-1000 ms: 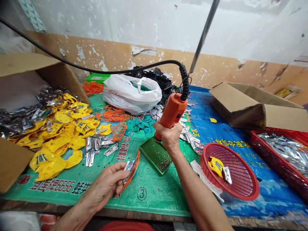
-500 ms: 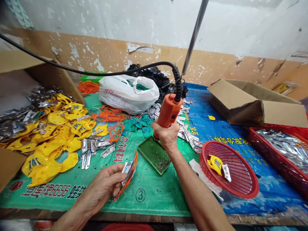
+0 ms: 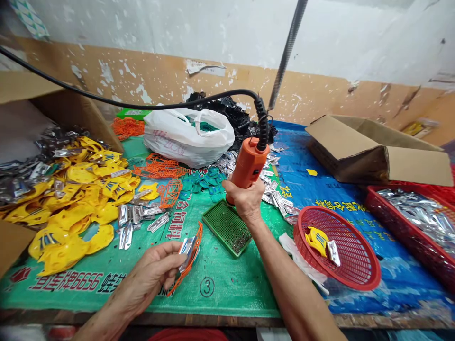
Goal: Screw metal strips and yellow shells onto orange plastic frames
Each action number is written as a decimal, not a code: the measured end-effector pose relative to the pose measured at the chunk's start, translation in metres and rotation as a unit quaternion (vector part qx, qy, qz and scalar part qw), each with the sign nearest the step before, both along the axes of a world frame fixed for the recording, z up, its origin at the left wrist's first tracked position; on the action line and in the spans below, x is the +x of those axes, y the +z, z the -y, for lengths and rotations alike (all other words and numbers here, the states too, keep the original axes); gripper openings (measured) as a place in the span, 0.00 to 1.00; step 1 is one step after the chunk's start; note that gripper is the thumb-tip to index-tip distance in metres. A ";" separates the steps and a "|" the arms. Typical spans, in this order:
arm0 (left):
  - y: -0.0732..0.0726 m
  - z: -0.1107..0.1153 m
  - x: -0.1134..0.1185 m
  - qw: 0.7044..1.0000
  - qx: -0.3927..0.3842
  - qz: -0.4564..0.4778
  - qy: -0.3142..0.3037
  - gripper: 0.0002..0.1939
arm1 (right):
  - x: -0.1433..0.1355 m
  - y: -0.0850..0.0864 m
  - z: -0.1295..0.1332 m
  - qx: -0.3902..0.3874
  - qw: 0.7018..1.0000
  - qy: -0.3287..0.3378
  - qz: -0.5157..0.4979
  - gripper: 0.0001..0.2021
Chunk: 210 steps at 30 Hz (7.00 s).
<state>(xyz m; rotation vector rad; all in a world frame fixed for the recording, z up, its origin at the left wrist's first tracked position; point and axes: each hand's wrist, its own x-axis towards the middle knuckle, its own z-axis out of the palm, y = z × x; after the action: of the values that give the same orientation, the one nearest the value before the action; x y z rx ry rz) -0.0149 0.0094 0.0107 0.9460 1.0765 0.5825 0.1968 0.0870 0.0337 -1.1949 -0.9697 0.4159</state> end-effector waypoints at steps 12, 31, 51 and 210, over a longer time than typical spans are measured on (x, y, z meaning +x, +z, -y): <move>-0.003 0.000 0.000 0.999 0.020 -0.025 -0.016 0.12 | 0.003 0.001 -0.003 0.003 1.000 0.002 -0.008 0.08; -0.008 0.000 0.002 1.000 0.019 -0.020 0.007 0.12 | 0.010 0.001 -0.002 0.009 0.999 -0.015 -0.026 0.07; -0.009 -0.001 0.003 1.000 0.009 -0.016 0.004 0.15 | 0.007 0.000 -0.001 0.013 0.999 0.014 -0.028 0.06; 0.013 0.019 0.005 0.993 0.097 -0.065 -0.028 0.04 | -0.066 0.069 0.112 0.013 0.971 0.157 -0.179 0.05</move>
<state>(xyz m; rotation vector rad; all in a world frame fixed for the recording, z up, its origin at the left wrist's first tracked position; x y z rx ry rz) -0.0103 -0.0099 0.0233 1.1936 1.1199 0.5933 0.1309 -0.0251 0.1022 -0.9000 -0.8450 0.8384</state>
